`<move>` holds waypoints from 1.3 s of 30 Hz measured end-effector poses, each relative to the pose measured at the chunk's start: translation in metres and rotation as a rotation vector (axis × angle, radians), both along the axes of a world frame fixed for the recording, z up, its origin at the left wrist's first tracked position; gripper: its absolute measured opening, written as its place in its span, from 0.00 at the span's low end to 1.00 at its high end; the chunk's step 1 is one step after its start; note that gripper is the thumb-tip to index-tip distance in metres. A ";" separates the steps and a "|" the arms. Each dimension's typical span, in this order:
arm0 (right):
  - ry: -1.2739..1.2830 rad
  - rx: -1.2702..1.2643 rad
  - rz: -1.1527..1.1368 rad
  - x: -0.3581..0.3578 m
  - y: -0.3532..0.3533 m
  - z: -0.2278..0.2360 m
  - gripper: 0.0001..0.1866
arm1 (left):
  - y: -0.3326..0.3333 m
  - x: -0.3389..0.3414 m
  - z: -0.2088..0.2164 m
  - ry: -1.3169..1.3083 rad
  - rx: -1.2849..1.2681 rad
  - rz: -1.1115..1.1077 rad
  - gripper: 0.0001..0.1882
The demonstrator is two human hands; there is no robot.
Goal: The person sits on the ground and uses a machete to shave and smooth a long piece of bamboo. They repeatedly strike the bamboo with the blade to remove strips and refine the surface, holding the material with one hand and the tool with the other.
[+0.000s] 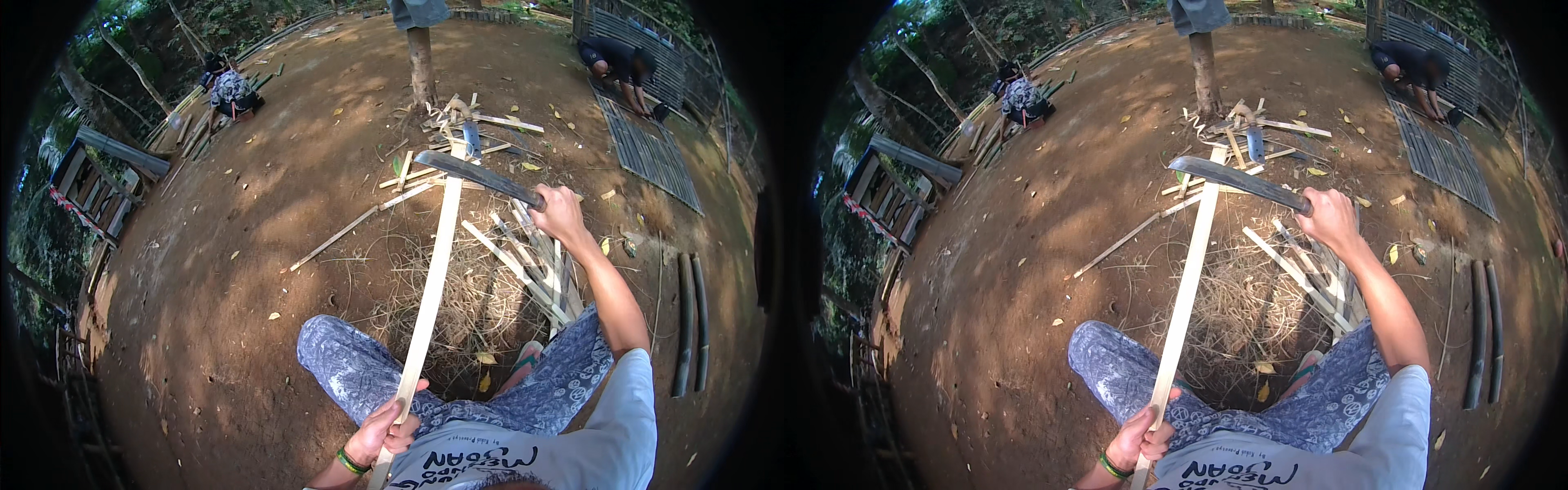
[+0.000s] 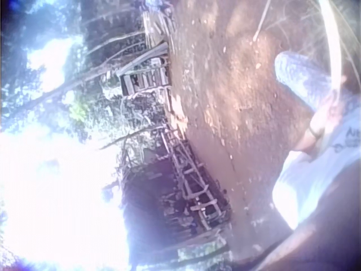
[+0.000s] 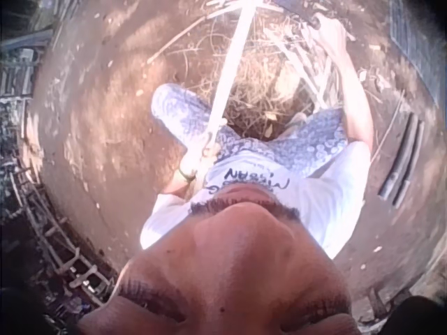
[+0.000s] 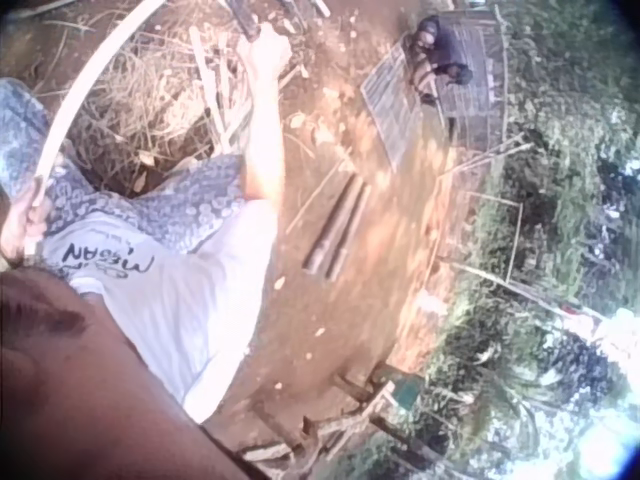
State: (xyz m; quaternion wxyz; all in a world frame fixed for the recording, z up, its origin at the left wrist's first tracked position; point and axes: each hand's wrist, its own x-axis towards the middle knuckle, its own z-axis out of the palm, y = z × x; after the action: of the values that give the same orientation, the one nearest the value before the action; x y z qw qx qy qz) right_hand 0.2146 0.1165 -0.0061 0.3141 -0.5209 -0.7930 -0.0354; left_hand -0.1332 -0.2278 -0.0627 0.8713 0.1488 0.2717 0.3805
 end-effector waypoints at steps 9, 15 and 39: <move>0.198 -0.113 -0.233 0.041 0.039 -0.002 0.13 | -0.021 -0.013 -0.006 -0.055 -0.023 -0.010 0.28; 0.576 -0.302 -0.047 0.013 0.008 -0.018 0.15 | 0.005 -0.014 -0.007 -0.150 0.019 0.089 0.30; 1.258 -0.999 0.362 -0.090 -0.115 -0.044 0.18 | 0.268 0.108 0.059 0.621 0.960 1.136 0.17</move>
State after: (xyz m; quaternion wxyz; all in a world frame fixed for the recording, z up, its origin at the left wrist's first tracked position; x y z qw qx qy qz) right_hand 0.1248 0.0019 -0.0498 0.4318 -0.3857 -0.4629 0.6712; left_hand -0.0253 0.0400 -0.0038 0.2705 0.4450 0.3427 0.7819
